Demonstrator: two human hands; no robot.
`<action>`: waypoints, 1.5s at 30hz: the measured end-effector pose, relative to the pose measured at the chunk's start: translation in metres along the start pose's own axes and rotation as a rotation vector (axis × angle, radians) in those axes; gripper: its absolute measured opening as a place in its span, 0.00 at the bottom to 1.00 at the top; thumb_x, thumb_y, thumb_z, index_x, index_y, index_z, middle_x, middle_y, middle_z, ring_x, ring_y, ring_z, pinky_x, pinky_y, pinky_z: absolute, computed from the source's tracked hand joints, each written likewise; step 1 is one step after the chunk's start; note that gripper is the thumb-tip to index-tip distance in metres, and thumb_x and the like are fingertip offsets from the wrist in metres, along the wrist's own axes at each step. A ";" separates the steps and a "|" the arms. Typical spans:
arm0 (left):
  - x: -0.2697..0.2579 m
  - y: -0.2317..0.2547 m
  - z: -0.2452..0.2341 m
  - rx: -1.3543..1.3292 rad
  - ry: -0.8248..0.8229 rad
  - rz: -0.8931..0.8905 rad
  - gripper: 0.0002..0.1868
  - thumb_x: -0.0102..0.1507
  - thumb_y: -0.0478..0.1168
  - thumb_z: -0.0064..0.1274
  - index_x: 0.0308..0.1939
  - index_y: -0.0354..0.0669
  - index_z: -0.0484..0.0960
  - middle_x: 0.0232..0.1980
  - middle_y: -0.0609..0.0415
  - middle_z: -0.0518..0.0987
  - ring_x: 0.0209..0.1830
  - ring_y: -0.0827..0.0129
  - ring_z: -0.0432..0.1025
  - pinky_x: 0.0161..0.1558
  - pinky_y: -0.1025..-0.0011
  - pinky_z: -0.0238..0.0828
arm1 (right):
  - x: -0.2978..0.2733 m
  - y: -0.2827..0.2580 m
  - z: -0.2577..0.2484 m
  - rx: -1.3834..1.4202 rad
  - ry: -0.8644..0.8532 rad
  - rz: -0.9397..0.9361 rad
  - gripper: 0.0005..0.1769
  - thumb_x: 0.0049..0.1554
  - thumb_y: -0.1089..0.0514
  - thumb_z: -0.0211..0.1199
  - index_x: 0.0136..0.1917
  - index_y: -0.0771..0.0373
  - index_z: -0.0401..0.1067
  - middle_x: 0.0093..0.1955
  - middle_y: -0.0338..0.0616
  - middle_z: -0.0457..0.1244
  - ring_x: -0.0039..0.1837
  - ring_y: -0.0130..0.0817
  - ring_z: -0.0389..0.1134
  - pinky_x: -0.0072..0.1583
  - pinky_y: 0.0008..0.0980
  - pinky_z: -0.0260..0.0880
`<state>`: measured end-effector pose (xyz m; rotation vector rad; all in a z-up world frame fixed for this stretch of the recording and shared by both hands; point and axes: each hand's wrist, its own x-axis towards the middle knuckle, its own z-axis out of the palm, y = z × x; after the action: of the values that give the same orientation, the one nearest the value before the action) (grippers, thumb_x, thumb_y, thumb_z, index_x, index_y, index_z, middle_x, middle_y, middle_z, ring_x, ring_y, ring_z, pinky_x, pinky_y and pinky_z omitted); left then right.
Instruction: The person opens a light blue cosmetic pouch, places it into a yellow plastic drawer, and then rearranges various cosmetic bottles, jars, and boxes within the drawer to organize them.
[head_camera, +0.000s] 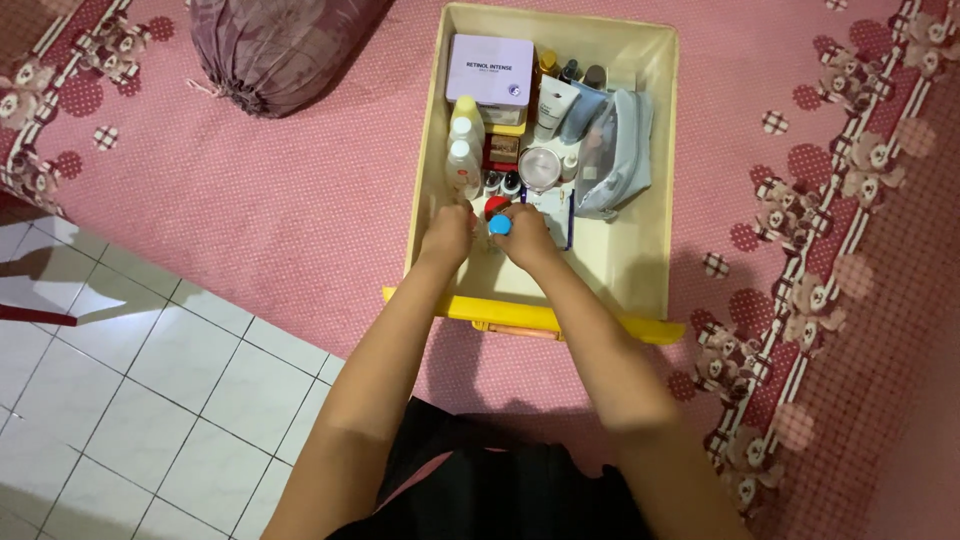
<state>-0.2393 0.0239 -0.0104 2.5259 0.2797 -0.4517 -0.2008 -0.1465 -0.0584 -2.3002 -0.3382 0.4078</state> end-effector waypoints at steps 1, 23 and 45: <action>0.003 -0.003 0.005 0.001 -0.003 0.000 0.09 0.64 0.31 0.50 0.45 0.39 0.85 0.45 0.39 0.84 0.52 0.43 0.79 0.51 0.50 0.79 | -0.001 0.004 0.001 0.001 -0.001 0.003 0.21 0.47 0.58 0.70 0.52 0.68 0.75 0.52 0.61 0.64 0.59 0.67 0.70 0.59 0.53 0.73; 0.010 -0.009 -0.003 0.116 0.086 0.056 0.12 0.69 0.35 0.48 0.53 0.40 0.84 0.40 0.36 0.85 0.46 0.41 0.81 0.45 0.49 0.82 | -0.014 -0.009 -0.019 0.144 -0.054 0.148 0.39 0.41 0.55 0.83 0.61 0.76 0.73 0.53 0.64 0.68 0.55 0.55 0.74 0.54 0.41 0.77; -0.004 0.046 -0.032 -0.022 0.382 0.220 0.09 0.66 0.40 0.52 0.48 0.52 0.85 0.44 0.48 0.83 0.45 0.46 0.80 0.44 0.50 0.80 | 0.000 0.036 -0.084 -0.103 0.162 0.116 0.11 0.54 0.52 0.68 0.51 0.48 0.82 0.46 0.35 0.72 0.53 0.41 0.74 0.53 0.42 0.75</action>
<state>-0.2214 0.0027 0.0386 2.5700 0.1422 0.1221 -0.1640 -0.2248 -0.0295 -2.4430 -0.1482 0.2643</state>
